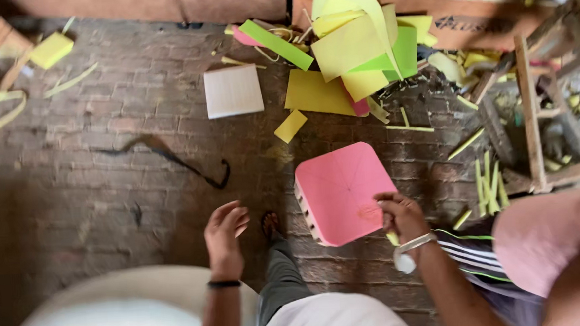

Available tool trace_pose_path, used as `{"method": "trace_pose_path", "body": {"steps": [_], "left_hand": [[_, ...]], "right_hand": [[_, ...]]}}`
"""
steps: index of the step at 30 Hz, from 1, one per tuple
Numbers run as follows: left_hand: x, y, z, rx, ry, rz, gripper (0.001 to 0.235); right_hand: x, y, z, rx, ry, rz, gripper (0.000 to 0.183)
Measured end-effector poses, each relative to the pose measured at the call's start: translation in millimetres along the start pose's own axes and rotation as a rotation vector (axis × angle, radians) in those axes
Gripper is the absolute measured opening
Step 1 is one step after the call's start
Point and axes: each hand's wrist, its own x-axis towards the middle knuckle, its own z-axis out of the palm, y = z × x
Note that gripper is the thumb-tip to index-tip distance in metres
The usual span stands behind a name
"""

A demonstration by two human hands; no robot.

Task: The person cuts and shapes green foam padding to fit a wooden chair frame using a knife and a metal straightedge. They then apply adhesive to the frame using a spray gun and attach the foam pieces, pressing them into place.

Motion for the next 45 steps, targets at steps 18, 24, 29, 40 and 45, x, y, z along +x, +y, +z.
{"method": "trace_pose_path", "body": {"steps": [18, 24, 29, 40, 45], "left_hand": [[312, 146, 284, 0.392, -0.77, -0.119, 0.026], [428, 165, 393, 0.392, -0.901, -0.061, 0.027], [530, 173, 506, 0.453, -0.924, -0.158, 0.029], [665, 112, 712, 0.914, -1.212, -0.317, 0.047], [754, -1, 821, 1.07, -1.423, -0.136, 0.05]], "right_hand": [[265, -138, 49, 0.363, 0.458, -0.048, 0.012], [417, -171, 46, 0.455, 0.463, -0.056, 0.012], [534, -234, 48, 0.498, 0.43, -0.05, 0.013], [614, -334, 14, 0.495, 0.694, 0.031, 0.012], [674, -327, -4, 0.522, 0.818, 0.029, 0.016]]}}
